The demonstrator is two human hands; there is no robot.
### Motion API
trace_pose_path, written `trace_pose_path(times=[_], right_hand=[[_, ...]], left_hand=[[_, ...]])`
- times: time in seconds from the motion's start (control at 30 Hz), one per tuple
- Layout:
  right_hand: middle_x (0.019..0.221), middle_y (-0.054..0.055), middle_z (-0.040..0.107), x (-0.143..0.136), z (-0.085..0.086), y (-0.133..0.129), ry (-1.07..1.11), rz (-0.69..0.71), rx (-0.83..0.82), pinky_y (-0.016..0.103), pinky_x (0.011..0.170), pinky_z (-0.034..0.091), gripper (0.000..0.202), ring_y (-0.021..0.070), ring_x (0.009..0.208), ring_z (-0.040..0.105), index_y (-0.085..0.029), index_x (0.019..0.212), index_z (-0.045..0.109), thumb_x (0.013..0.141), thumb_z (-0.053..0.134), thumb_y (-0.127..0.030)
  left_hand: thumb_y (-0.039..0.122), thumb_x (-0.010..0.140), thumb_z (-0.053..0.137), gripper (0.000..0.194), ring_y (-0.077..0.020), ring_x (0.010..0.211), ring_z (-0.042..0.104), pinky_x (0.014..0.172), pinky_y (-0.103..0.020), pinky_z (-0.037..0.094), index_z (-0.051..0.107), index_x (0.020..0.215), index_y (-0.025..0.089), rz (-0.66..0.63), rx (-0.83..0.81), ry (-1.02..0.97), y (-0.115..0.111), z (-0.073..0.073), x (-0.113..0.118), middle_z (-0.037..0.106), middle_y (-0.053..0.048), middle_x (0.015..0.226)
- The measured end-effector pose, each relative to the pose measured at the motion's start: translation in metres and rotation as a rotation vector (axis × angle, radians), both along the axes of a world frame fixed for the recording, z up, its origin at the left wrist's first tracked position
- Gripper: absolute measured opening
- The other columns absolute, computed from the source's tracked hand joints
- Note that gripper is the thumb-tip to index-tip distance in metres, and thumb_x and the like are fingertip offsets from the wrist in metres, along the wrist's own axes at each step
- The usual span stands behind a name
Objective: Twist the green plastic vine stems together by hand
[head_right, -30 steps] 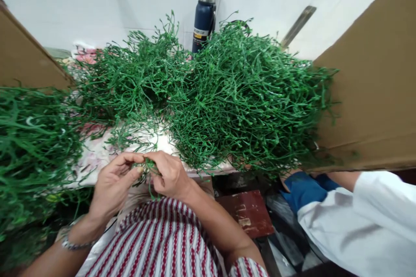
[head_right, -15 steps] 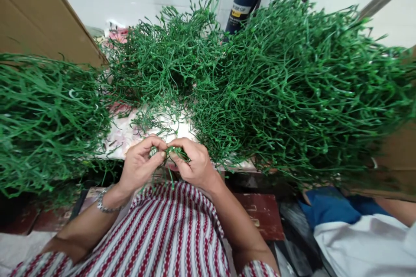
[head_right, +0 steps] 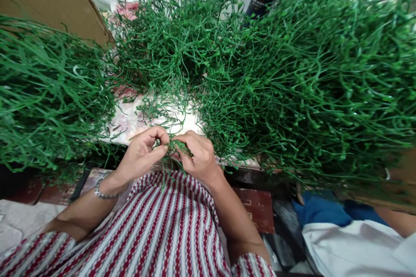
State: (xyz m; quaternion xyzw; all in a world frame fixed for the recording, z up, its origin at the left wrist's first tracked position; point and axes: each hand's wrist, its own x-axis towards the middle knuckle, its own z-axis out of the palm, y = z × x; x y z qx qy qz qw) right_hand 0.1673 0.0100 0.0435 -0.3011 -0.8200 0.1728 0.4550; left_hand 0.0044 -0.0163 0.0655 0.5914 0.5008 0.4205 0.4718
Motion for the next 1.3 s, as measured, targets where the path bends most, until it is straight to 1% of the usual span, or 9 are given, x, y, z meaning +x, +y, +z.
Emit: trace_pose_path(times=[0.17,0.3,0.47,0.57,0.7,0.8,0.97,1.13,1.3], right_hand=[[0.069,0.002,0.059,-0.002,0.000,0.000,-0.007,0.021,-0.049,0.025,0.057,0.044,0.010,0.0123,0.062,0.055,-0.018,0.087,0.057,0.081,0.053,-0.011],[0.071,0.003,0.058,-0.005,-0.002,-0.001,-0.011,0.044,-0.080,0.026,0.058,0.044,0.009,0.0133,0.064,0.055,-0.018,0.088,0.056,0.082,0.051,-0.014],[0.071,0.003,0.057,-0.008,-0.004,-0.004,-0.008,0.055,-0.118,0.025,0.058,0.045,0.009,0.0133,0.063,0.054,-0.017,0.088,0.055,0.083,0.049,-0.015],[0.072,0.003,0.059,-0.009,-0.002,-0.006,0.004,0.028,-0.172,0.025,0.059,0.045,0.009,0.0129,0.064,0.056,-0.017,0.088,0.057,0.085,0.050,-0.018],[0.079,0.003,0.064,-0.010,-0.003,-0.008,0.057,0.033,-0.274,0.024,0.062,0.047,0.009,0.0127,0.068,0.060,-0.019,0.091,0.059,0.085,0.054,-0.024],[0.077,0.002,0.063,-0.010,-0.007,-0.008,0.077,0.036,-0.311,0.024,0.062,0.046,0.008,0.0122,0.068,0.059,-0.019,0.086,0.058,0.081,0.061,-0.025],[0.071,0.001,0.057,-0.008,-0.008,-0.004,0.046,0.133,-0.313,0.025,0.059,0.041,0.007,0.0122,0.063,0.053,-0.018,0.083,0.056,0.081,0.059,-0.023],[0.068,-0.001,0.051,-0.007,-0.007,-0.001,0.084,0.266,-0.366,0.023,0.058,0.038,0.006,0.0107,0.061,0.049,-0.017,0.083,0.055,0.082,0.057,-0.023],[0.066,-0.002,0.048,-0.008,-0.011,-0.003,0.115,0.266,-0.456,0.022,0.057,0.037,0.010,0.0102,0.060,0.047,-0.017,0.081,0.053,0.085,0.053,-0.026]], left_hand=[[0.004,0.067,0.047,0.013,-0.0121,0.071,0.049,0.066,-0.023,0.040,0.047,0.070,0.017,0.081,0.138,0.088,-0.002,0.001,-0.003,0.051,0.001,0.070],[0.002,0.069,0.045,0.016,-0.0132,0.078,0.053,0.072,-0.025,0.042,0.048,0.074,0.018,0.097,0.196,0.045,-0.005,-0.003,-0.004,0.056,-0.001,0.077],[0.011,0.075,0.051,0.008,-0.0132,0.074,0.051,0.068,-0.025,0.041,0.050,0.078,0.018,0.049,0.190,-0.009,-0.006,-0.008,-0.005,0.053,0.000,0.074],[0.014,0.077,0.054,0.006,-0.0121,0.069,0.049,0.064,-0.024,0.040,0.050,0.077,0.018,0.066,0.179,0.002,-0.006,-0.010,-0.005,0.052,0.001,0.071],[0.010,0.076,0.052,0.009,-0.0122,0.068,0.049,0.065,-0.025,0.039,0.048,0.073,0.018,0.087,0.246,0.098,-0.004,-0.013,-0.007,0.052,0.001,0.070],[0.007,0.074,0.050,0.012,-0.0130,0.071,0.051,0.068,-0.027,0.040,0.048,0.071,0.018,0.063,0.307,0.161,-0.003,-0.014,-0.008,0.054,0.000,0.072],[0.007,0.074,0.050,0.011,-0.0120,0.069,0.052,0.066,-0.025,0.042,0.049,0.073,0.018,0.031,0.287,0.162,-0.005,-0.015,-0.010,0.054,0.001,0.070],[0.006,0.076,0.048,0.018,-0.0118,0.072,0.053,0.067,-0.024,0.044,0.055,0.088,0.018,-0.053,0.302,0.164,-0.007,-0.013,-0.014,0.059,-0.001,0.077],[0.011,0.078,0.053,0.013,-0.0133,0.070,0.057,0.065,-0.026,0.045,0.061,0.086,0.017,-0.045,0.364,0.204,-0.006,-0.013,-0.017,0.064,-0.002,0.075]])
